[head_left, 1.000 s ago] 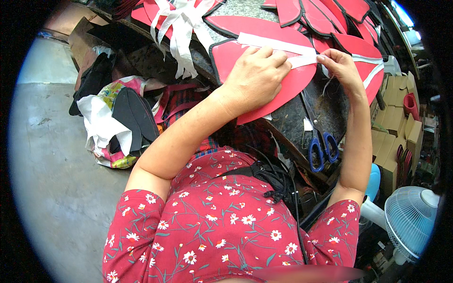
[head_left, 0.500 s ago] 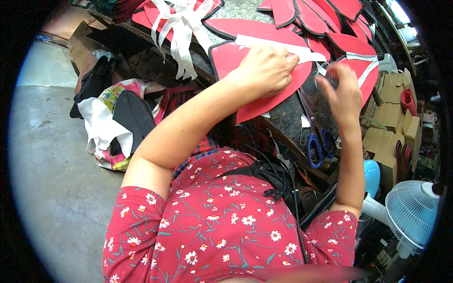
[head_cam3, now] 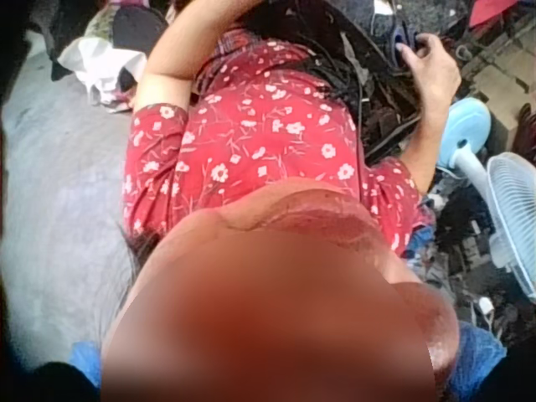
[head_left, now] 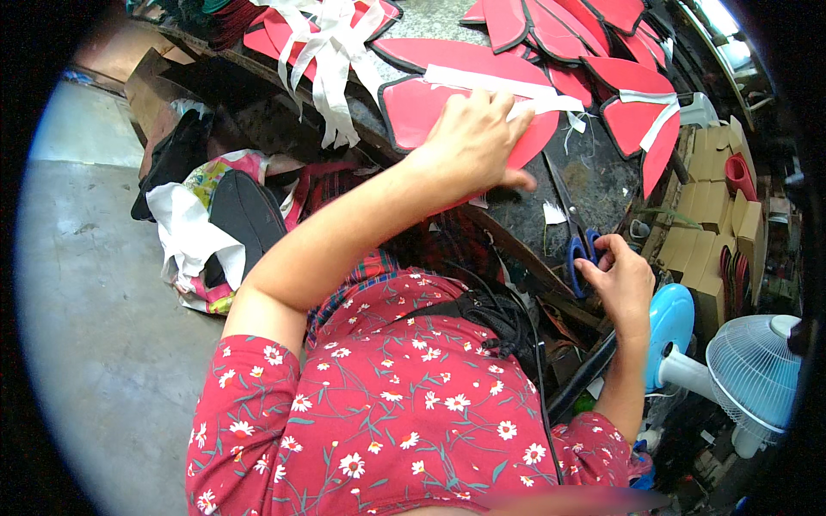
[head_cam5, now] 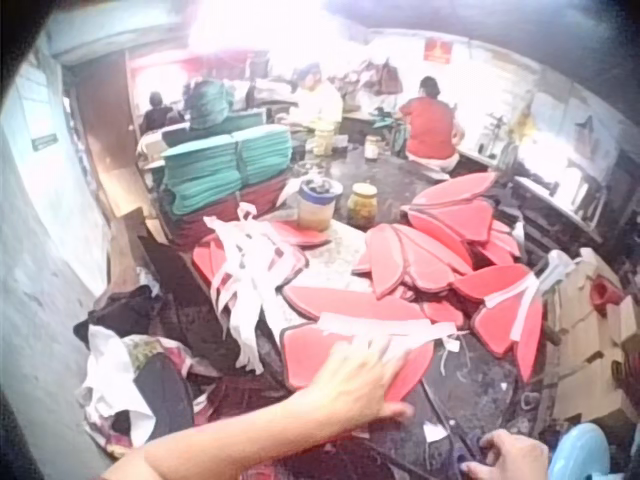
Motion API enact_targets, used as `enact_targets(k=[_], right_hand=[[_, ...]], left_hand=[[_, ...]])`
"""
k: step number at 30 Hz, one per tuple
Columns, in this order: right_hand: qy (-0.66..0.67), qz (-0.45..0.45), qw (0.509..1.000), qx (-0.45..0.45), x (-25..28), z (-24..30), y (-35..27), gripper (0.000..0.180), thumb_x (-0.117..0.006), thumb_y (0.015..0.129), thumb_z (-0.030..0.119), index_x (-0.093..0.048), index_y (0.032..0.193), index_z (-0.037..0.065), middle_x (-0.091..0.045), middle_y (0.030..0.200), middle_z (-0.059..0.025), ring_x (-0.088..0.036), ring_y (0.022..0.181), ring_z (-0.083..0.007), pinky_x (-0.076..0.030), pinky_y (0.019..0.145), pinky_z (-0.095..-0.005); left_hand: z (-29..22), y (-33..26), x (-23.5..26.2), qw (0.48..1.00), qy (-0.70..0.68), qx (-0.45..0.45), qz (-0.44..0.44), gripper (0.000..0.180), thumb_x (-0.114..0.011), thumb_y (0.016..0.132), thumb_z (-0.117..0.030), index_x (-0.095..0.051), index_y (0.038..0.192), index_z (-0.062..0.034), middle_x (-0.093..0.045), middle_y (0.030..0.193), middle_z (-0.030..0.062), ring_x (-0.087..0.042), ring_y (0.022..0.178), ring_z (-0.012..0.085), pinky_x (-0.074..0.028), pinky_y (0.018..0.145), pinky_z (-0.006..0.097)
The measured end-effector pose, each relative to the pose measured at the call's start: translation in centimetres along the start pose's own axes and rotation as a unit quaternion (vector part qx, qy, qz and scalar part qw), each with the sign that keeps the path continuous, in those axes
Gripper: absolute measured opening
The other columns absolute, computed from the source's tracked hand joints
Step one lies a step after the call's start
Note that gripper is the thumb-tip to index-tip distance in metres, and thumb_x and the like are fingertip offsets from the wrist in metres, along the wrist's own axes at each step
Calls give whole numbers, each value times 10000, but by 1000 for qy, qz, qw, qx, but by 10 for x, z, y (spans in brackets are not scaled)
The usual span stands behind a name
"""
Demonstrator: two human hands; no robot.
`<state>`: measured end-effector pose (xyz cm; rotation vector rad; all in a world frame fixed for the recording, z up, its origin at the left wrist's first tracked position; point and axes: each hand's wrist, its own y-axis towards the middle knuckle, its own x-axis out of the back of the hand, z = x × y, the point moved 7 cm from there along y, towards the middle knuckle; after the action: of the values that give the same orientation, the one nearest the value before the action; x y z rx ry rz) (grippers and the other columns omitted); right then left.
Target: The person uses scissors to cut a white fabric strip into smaller pieces. They then place the cut pieces onto pink foam shapes on the table.
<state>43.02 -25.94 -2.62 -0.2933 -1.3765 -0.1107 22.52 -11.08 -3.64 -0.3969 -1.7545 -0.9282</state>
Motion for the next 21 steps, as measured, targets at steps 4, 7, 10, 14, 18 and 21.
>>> enact_targets(k=[4, 7, 10, 14, 18, 21], right_hand=[[272, 63, 957, -73, -14, -36, 22, 167, -696, 855, 106, -683, 977, -8, -653, 728, -2, -598, 642, -62, -452, 567, -241], [470, 77, 878, -58, -15, -41, 32, 170, -666, 910, 114, -601, 1032, 14, -618, 726, 6, -575, 622, -57, -430, 558, -205], [435, 104, 894, -25, -9, -32, 35, 137, -662, 916, 122, -598, 995, 29, -605, 708, 24, -565, 612, -49, -405, 550, -187], [151, 68, 985, -48, 0, -18, 49, 369, -754, 831, 421, -655, 914, 75, -598, 650, -14, -577, 593, -134, -432, 567, -310], [90, 25, 993, -67, 8, 2, 67, 499, -757, 766, 572, -675, 892, 96, -622, 671, -50, -617, 640, -208, -461, 614, -354], [85, 12, 994, -65, 12, 11, 76, 527, -753, 757, 598, -666, 867, 90, -627, 673, -56, -622, 651, -214, -465, 623, -363]], left_hand=[[-10, -17, 12, 1000, -10, 13, -7, 482, -709, 794, -377, -623, 1117, -29, -623, 1040, 167, -637, 945, 303, -540, 751, 411], [-9, -16, 24, 996, -30, 52, -63, 302, -669, 831, -279, -635, 992, -26, -659, 855, 136, -658, 823, 284, -562, 681, 379], [-9, -16, 25, 996, -28, 66, -49, 292, -666, 837, -280, -637, 981, -27, -658, 861, 134, -660, 809, 275, -562, 663, 369], [-13, -19, 27, 997, -14, 55, -58, 315, -671, 837, -277, -639, 1010, -17, -657, 872, 121, -655, 814, 265, -563, 655, 360], [-15, -19, 23, 997, -12, 44, -55, 350, -682, 823, -273, -639, 1039, -1, -653, 911, 110, -645, 806, 264, -563, 642, 360], [-16, -20, 22, 998, -13, 38, -57, 358, -687, 811, -266, -639, 1041, 5, -649, 945, 107, -636, 792, 267, -562, 631, 361]])
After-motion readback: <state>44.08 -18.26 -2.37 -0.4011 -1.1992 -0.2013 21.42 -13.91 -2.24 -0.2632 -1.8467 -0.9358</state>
